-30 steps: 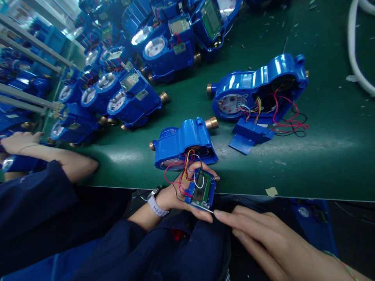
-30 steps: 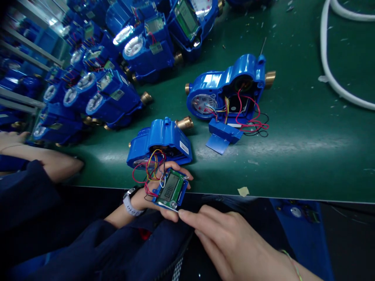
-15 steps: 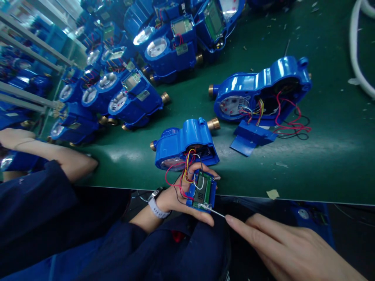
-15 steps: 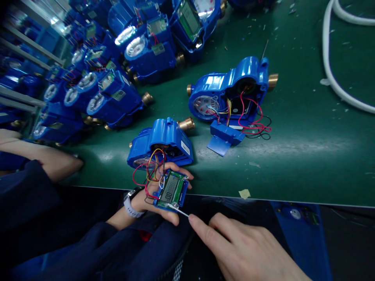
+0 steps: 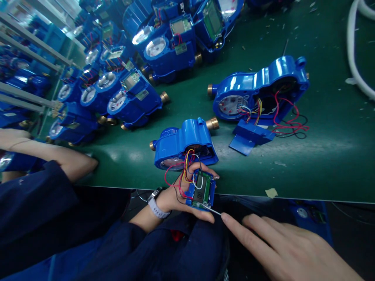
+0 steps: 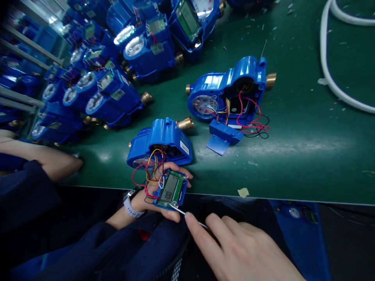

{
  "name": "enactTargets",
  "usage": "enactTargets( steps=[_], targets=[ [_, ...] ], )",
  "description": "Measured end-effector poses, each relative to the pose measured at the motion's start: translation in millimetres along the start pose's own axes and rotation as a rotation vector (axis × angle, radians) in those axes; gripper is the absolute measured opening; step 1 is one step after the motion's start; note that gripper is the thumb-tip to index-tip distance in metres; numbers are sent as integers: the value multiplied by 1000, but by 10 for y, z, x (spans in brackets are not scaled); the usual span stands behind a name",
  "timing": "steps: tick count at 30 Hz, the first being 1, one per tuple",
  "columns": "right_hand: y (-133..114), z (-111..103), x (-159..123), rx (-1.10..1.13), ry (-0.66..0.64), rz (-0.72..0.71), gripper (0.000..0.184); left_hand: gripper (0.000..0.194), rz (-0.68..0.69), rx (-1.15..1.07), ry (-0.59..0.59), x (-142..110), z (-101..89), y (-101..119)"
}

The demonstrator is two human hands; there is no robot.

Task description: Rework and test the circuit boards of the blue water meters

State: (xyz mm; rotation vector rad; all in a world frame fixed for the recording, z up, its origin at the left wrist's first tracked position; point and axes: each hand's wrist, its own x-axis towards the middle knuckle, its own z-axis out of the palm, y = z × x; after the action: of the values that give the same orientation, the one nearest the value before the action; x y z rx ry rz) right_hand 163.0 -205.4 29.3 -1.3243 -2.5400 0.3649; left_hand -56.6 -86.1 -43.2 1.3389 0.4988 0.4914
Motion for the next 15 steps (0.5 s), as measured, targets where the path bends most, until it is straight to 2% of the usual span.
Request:
enactTargets(
  steps=[3,6,12,15],
  targets=[
    [-11,92,46,150,29,85,56,95,24,29,29,-1,21,11],
    [-37,127,140,236,-58,167,41,92,7,38,50,-3,37,20],
    [-92,100,369,246,-224,235,32,88,1,59,51,18,39,62],
    [-107,75,489,212,-239,279,16,85,-2,98,61,32,54,100]
  ],
)
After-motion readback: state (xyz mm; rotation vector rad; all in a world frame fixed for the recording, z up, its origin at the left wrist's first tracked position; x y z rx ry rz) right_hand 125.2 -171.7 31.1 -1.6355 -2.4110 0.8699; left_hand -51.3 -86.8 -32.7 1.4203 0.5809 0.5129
